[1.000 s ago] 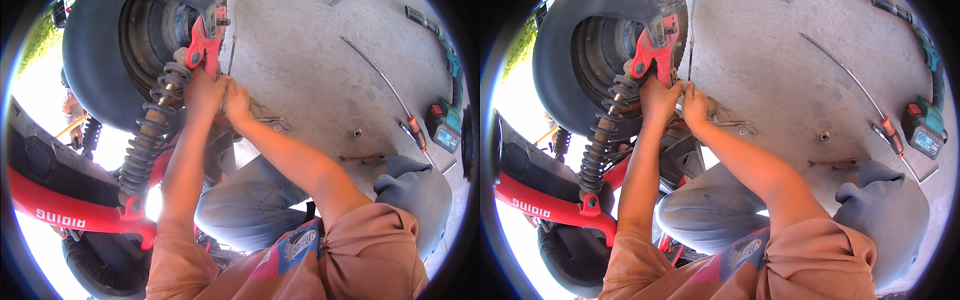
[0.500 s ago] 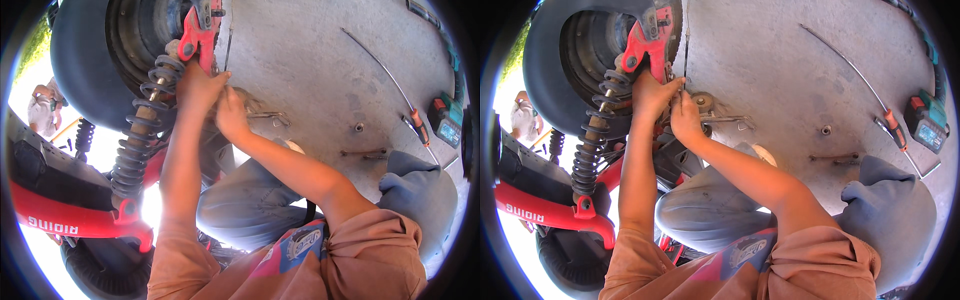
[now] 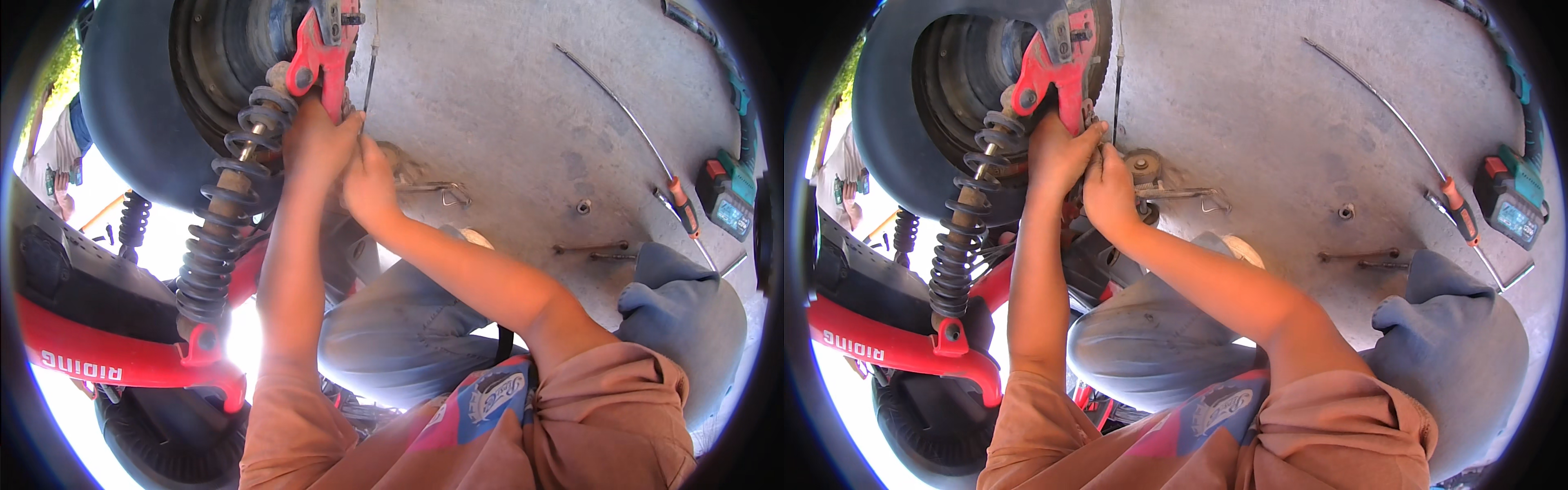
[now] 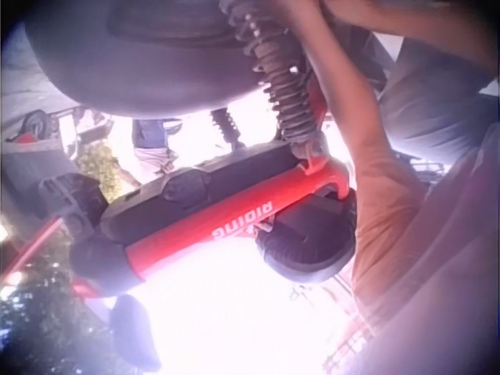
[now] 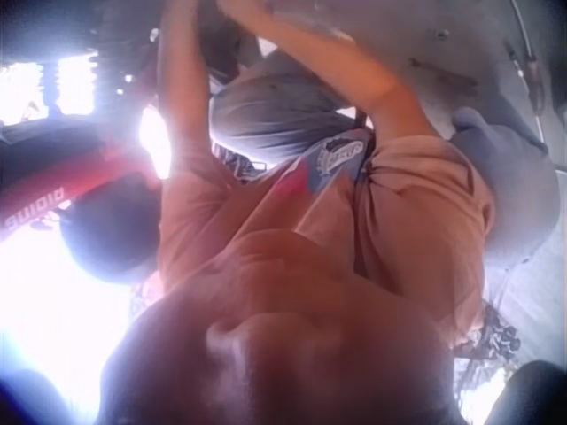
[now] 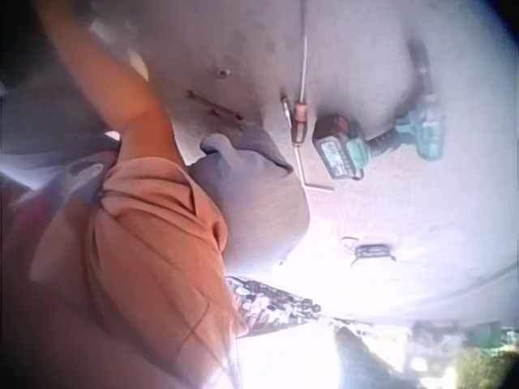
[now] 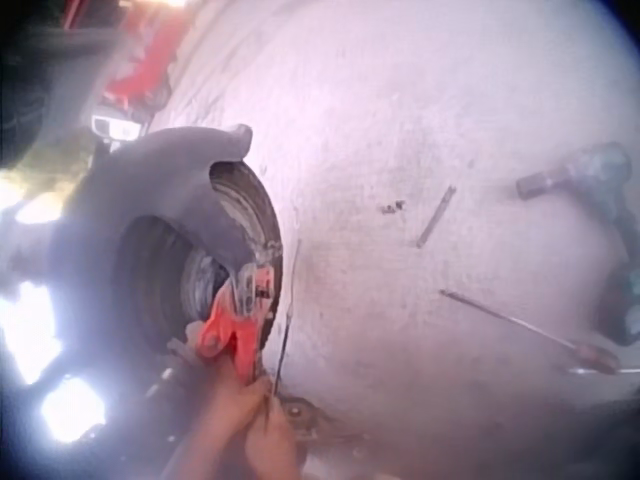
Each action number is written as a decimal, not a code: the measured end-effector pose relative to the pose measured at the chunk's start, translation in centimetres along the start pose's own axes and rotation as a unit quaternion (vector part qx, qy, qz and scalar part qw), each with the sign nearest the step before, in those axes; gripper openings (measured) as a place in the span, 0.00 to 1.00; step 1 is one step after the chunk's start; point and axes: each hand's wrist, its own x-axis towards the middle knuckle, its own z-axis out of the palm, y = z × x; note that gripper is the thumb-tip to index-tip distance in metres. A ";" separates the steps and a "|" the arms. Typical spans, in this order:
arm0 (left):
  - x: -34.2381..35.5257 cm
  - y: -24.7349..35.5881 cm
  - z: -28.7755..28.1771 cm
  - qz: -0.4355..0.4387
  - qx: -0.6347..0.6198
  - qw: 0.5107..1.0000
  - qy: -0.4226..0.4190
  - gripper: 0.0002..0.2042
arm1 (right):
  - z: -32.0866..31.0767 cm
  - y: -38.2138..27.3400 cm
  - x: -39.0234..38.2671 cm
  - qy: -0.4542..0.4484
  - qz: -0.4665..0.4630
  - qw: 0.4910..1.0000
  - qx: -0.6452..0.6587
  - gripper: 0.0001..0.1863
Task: The person kneels beside a red scooter and uses a T-handle wrench to loosen a bolt on the rear wheel assembly. He then stands, walks to a cluttered tool cart, selects a screwdriver and other tools, and returns to the scooter to continue working on the same area with the screwdriver.
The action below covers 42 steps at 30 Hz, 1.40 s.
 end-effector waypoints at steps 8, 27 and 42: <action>0.0 -0.1 0.1 0.007 -0.020 1.000 0.012 0.26 | -1.4 -4.6 -0.3 -0.056 0.186 0.977 0.087 0.20; 0.5 -1.1 -0.7 0.047 -0.058 0.997 -0.013 0.30 | -9.2 -3.7 -3.3 -0.080 -0.036 0.910 -0.404 0.26; -14.2 10.1 5.2 0.437 -0.073 0.880 0.172 0.11 | -35.7 -27.5 -14.4 -0.322 0.083 0.450 -0.829 0.10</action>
